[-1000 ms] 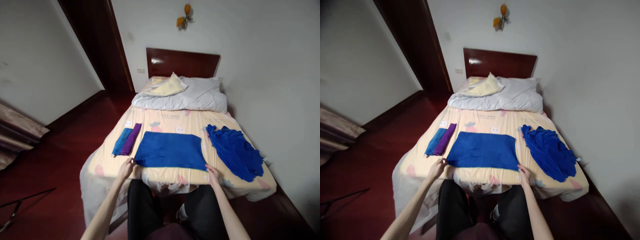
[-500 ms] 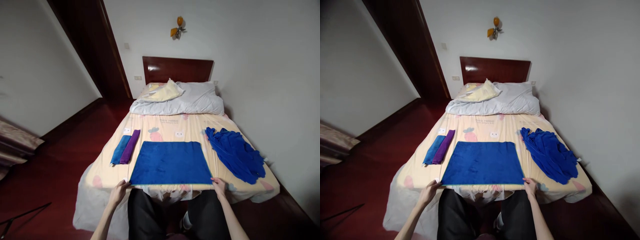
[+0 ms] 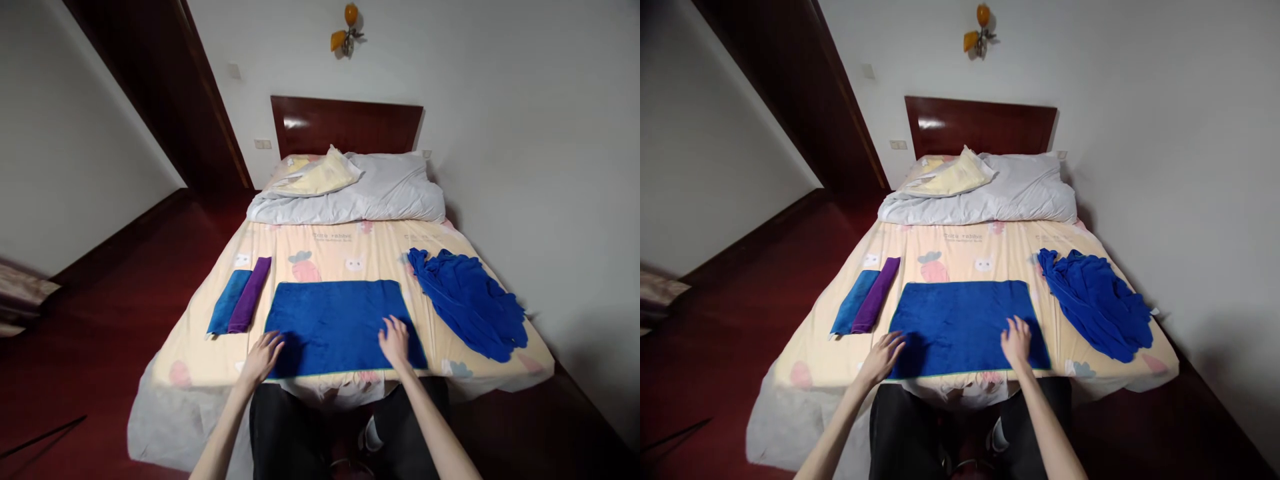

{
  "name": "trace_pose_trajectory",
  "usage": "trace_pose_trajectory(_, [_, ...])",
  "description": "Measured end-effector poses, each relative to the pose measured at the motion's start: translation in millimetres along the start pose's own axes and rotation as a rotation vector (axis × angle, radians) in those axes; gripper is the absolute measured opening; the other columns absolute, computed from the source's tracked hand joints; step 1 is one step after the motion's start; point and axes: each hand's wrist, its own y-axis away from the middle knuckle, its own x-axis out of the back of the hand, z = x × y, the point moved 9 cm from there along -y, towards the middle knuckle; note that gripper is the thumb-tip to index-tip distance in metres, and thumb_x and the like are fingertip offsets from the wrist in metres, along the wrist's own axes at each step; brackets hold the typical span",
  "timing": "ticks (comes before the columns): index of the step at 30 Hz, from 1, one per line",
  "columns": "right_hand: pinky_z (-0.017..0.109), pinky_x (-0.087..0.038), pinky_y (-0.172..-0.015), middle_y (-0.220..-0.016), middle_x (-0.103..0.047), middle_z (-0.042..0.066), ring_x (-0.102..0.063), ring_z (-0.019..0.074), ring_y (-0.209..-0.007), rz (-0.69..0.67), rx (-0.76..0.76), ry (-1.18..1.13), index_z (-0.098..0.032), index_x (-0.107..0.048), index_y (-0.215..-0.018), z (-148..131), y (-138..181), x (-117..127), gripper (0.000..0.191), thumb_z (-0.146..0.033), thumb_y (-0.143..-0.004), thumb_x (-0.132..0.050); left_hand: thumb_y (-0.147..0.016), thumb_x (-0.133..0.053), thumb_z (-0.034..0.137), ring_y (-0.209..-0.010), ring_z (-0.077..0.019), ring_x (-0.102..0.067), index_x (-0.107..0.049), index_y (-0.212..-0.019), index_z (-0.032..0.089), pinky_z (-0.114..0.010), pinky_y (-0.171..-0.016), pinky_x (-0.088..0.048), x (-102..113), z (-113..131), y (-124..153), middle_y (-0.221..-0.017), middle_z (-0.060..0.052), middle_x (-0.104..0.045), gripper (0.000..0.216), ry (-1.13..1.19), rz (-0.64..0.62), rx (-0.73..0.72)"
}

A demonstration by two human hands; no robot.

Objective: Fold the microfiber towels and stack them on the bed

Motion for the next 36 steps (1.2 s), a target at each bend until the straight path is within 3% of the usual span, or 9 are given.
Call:
trace_pose_trajectory(3, [0.048,-0.033,-0.12,-0.16,-0.047,0.012,-0.039,0.0304,-0.148,-0.068,0.208,-0.067,-0.017,-0.059,-0.147,-103.1,-2.7,-45.3,0.051,-0.026,-0.099,-0.045,-0.105,-0.037,0.04,-0.151,-0.0289,-0.039,-0.054,-0.15,0.021,-0.051,-0.125,-0.033,-12.8,48.9,-40.8,-0.162,-0.012,-0.045,0.051,-0.011,0.189,-0.034])
trace_pose_trajectory(6, [0.051,-0.022,-0.127,-0.17,-0.031,0.007,-0.026,0.0278,-0.157,-0.197,0.33,-0.119,-0.022,-0.043,-0.159,-163.0,14.4,-96.1,0.056,-0.033,-0.104,-0.041,-0.105,-0.036,0.031,-0.158,-0.0297,-0.027,-0.047,-0.156,0.019,-0.053,-0.127,-0.028,-52.4,75.3,-55.1,-0.168,-0.012,-0.033,0.053,-0.033,0.218,-0.005])
trace_pose_trajectory(9, [0.055,-0.016,-0.128,-0.171,-0.027,0.005,-0.022,0.027,-0.159,-0.309,0.337,-0.141,-0.026,-0.037,-0.162,-172.7,35.8,-132.1,0.058,-0.044,-0.107,-0.04,-0.104,-0.037,0.029,-0.157,-0.0311,-0.028,-0.048,-0.155,0.017,-0.057,-0.127,-0.025,-89.9,72.7,-47.4,-0.167,-0.014,-0.035,0.054,-0.061,0.211,0.079])
trace_pose_trajectory(11, [0.055,-0.014,-0.129,-0.172,-0.024,0.005,-0.019,0.0259,-0.16,-0.334,0.323,-0.144,-0.027,-0.036,-0.162,-167.5,43.6,-141.2,0.058,-0.047,-0.108,-0.038,-0.103,-0.039,0.029,-0.157,-0.0307,-0.028,-0.046,-0.156,0.017,-0.056,-0.128,-0.023,-102.7,66.2,-40.8,-0.167,-0.014,-0.034,0.055,-0.068,0.21,0.112])
trace_pose_trajectory(18, [0.051,-0.013,-0.13,-0.173,-0.021,0.004,-0.016,0.0232,-0.16,-0.341,0.356,-0.141,-0.026,-0.036,-0.162,-159.4,38.1,-138.8,0.058,-0.048,-0.108,-0.036,-0.103,-0.04,0.031,-0.158,-0.0277,-0.025,-0.042,-0.159,0.02,-0.052,-0.129,-0.02,-101.4,61.3,-42.2,-0.169,-0.009,-0.029,0.057,-0.053,0.187,0.125])
trace_pose_trajectory(22, [0.049,-0.016,-0.129,-0.172,-0.024,0.004,-0.02,0.0237,-0.159,-0.31,0.339,-0.093,-0.026,-0.038,-0.161,-115.8,24.8,-131.7,0.057,-0.045,-0.108,-0.037,-0.102,-0.04,0.031,-0.158,-0.0274,-0.025,-0.041,-0.159,0.021,-0.052,-0.129,-0.021,-99.9,58.1,-40.8,-0.169,-0.009,-0.031,0.058,-0.042,0.208,0.173])
trace_pose_trajectory(27, [0.051,-0.017,-0.129,-0.171,-0.026,0.008,-0.02,0.0251,-0.159,-0.23,0.173,0.065,-0.021,-0.037,-0.162,4.8,1.0,-103.7,0.059,-0.044,-0.108,-0.03,-0.103,-0.039,0.033,-0.159,-0.0292,-0.023,-0.041,-0.159,0.018,-0.054,-0.129,-0.019,-94.0,38.9,-34.8,-0.17,-0.012,-0.029,0.059,-0.049,0.253,0.267])
trace_pose_trajectory(31, [0.05,-0.016,-0.129,-0.171,-0.026,0.009,-0.021,0.0241,-0.159,-0.167,0.056,0.178,-0.018,-0.036,-0.162,90.2,-9.2,-75.4,0.062,-0.047,-0.109,-0.023,-0.102,-0.039,0.034,-0.159,-0.0305,-0.023,-0.04,-0.16,0.017,-0.056,-0.129,-0.017,-78.8,8.8,-25.5,-0.17,-0.014,-0.027,0.061,-0.062,0.294,0.323])
trace_pose_trajectory(36, [0.048,-0.016,-0.13,-0.171,-0.027,0.008,-0.02,0.0235,-0.159,-0.125,0.016,0.226,-0.016,-0.034,-0.163,125.0,-13.0,-64.1,0.065,-0.049,-0.108,-0.021,-0.101,-0.038,0.035,-0.158,-0.0282,-0.026,-0.043,-0.158,0.015,-0.052,-0.129,-0.017,-61.1,-27.7,-13.1,-0.168,-0.014,-0.033,0.06,-0.072,0.344,0.368])
